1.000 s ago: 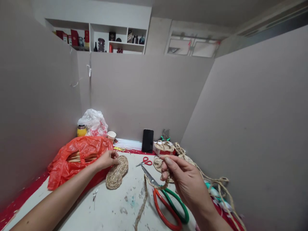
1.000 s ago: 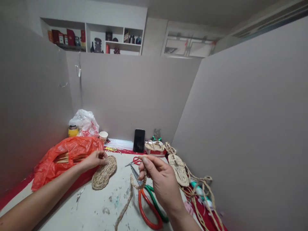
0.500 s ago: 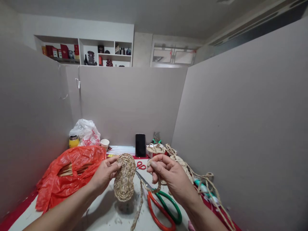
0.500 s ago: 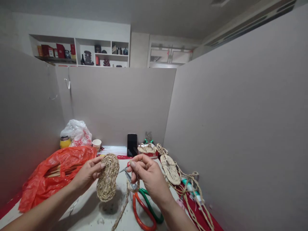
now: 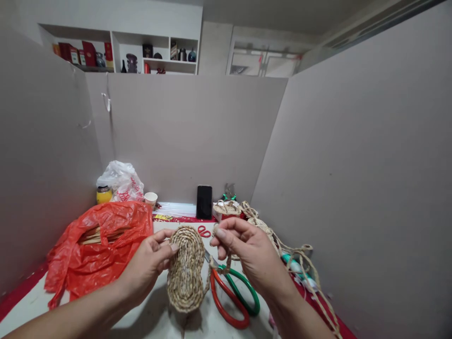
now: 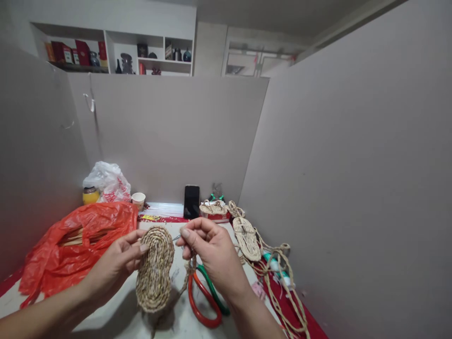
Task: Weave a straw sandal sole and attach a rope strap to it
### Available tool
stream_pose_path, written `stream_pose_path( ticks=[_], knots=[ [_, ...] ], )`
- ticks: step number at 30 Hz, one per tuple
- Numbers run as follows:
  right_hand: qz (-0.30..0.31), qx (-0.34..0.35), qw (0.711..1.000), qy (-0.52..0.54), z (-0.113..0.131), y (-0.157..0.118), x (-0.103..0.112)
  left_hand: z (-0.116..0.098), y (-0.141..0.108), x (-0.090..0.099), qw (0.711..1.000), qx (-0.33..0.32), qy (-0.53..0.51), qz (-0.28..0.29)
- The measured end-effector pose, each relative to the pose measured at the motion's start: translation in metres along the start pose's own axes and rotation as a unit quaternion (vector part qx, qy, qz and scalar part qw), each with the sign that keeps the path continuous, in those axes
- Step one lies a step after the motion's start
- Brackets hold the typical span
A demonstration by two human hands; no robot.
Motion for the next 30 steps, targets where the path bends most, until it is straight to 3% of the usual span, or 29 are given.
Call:
stream_pose_path(
  ticks=[6, 9, 15, 20, 24, 30],
  knots=[
    [0.011, -0.039, 0.999, 0.027, -0.011, -0.003, -0.002, 0.015, -0.005, 0.001, 0.998, 0.04, 0.007, -0.039],
    [0.001, -0.044, 0.999, 0.012, -0.011, -0.004, 0.003, 0.019, -0.007, -0.002, 0.998, 0.046, -0.015, -0.031],
    [-0.002, -0.014, 1.0, -0.026, 0.004, -0.001, 0.01, 0.019, -0.005, -0.004, 0.998, 0.053, -0.02, -0.022],
    [-0.016, 0.009, 0.996, -0.083, 0.012, 0.0, 0.015, 0.017, 0.002, 0.007, 0.996, 0.055, 0.018, -0.075],
    [0.006, -0.002, 0.992, -0.125, 0.006, -0.002, 0.004, 0.016, 0.007, 0.01, 0.993, 0.042, 0.051, -0.102],
    [0.049, -0.016, 0.985, -0.163, -0.01, -0.003, -0.007, 0.02, 0.01, 0.009, 0.993, 0.016, 0.068, -0.093]
  ],
)
Point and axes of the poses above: each hand's wrist, its own y-axis towards the middle knuckle, its own x-axis out of the back of the hand, z = x × y, the point moved 7 cm from there along y, towards the middle knuckle, and after that the axes turned 6 degrees about x, right-handed, at the moved point
